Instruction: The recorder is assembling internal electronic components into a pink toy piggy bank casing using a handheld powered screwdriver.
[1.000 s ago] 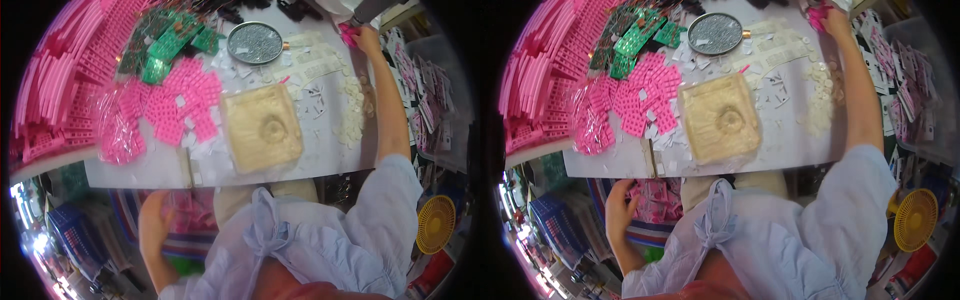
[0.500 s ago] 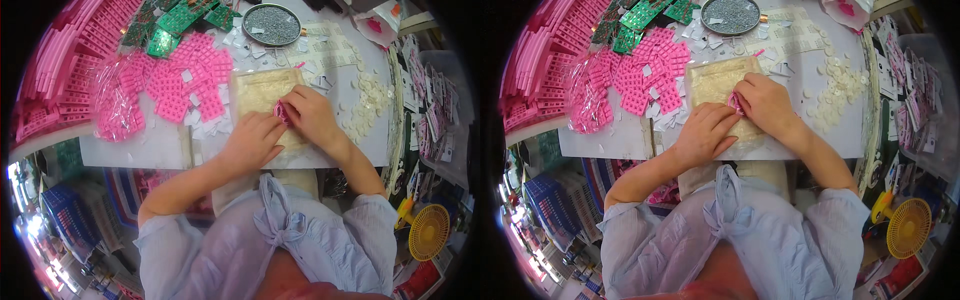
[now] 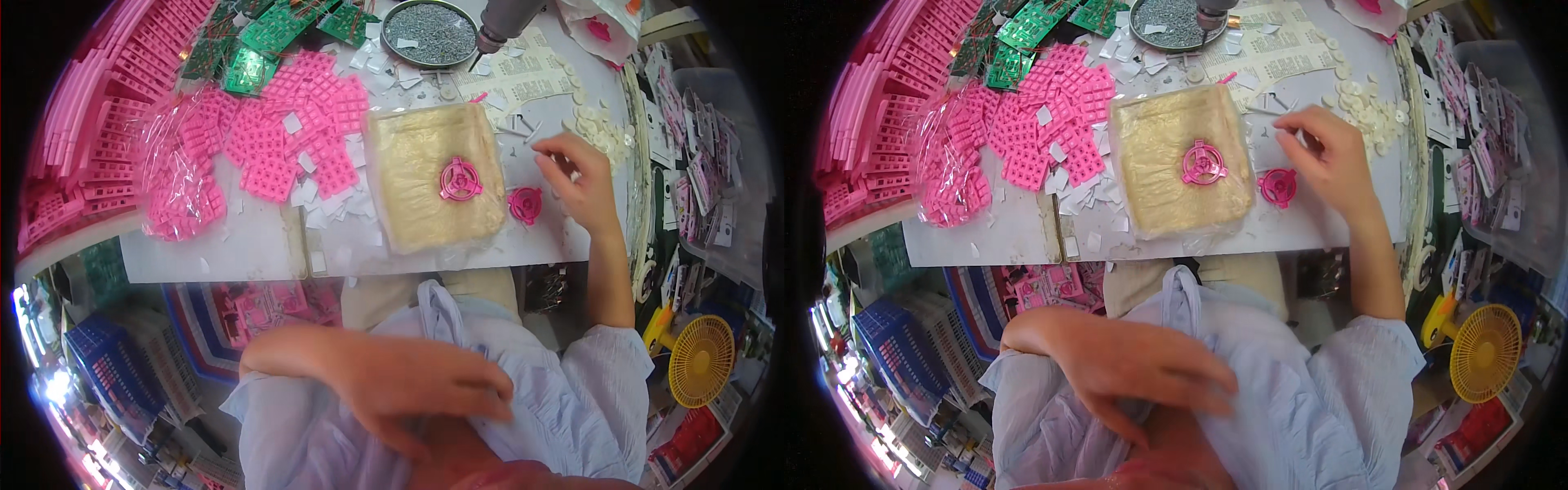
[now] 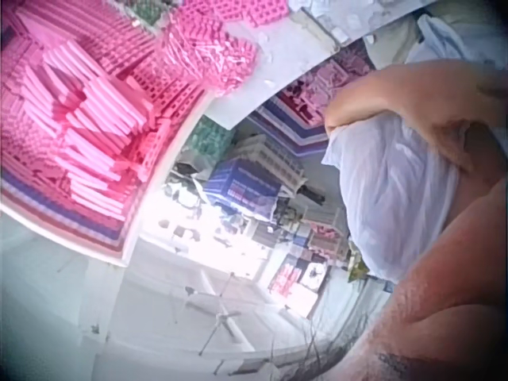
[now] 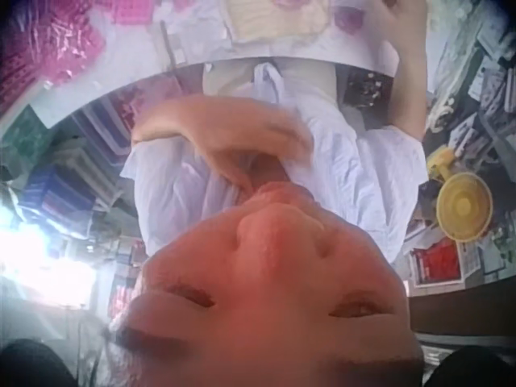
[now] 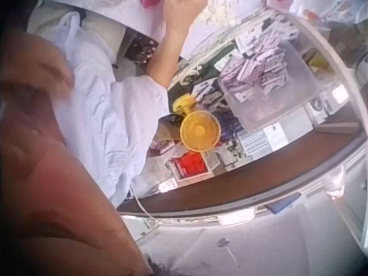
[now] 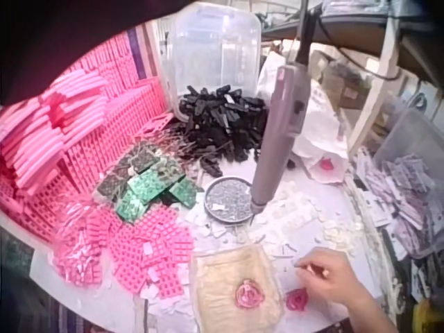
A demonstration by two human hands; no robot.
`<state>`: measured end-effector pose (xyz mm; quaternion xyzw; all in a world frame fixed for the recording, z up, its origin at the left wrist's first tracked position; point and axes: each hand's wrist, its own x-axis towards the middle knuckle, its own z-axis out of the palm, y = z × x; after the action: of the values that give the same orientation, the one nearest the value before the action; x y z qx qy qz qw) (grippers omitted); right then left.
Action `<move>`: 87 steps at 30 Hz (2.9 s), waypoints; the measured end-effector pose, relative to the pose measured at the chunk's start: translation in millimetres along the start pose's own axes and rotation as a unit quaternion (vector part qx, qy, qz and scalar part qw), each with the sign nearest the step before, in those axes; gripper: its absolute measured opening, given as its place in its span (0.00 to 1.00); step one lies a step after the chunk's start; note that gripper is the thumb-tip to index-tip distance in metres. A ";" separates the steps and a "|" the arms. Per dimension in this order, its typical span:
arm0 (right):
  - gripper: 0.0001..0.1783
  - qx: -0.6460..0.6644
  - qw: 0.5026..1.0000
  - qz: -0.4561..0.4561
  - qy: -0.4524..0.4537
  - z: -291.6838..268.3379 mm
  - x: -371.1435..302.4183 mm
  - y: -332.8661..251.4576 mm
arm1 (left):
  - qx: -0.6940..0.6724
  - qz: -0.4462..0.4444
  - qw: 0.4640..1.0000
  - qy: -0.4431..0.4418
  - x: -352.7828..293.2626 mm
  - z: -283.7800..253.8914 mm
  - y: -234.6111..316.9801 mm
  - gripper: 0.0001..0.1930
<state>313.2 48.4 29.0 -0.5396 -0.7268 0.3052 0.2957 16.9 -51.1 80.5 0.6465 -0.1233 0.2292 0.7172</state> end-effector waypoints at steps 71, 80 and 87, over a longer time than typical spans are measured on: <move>0.15 -0.184 0.964 -0.188 -0.030 83.0 10.3 -38.7 | 0.502 -0.121 0.796 0.315 -80.0 -106.7 -18.7 0.16; 0.15 -0.170 0.970 -0.168 -0.042 81.4 11.4 -30.9 | 0.649 -0.523 0.240 0.498 -205.4 -161.9 82.0 0.16; 0.17 -0.086 0.981 -0.168 0.040 57.0 14.7 -36.0 | 0.331 -0.190 0.546 0.746 -178.9 -138.6 81.3 0.06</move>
<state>244.7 47.1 21.6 -0.4454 -0.8181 0.1655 0.3239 -194.0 59.7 48.1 0.4428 0.6663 0.5116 0.3134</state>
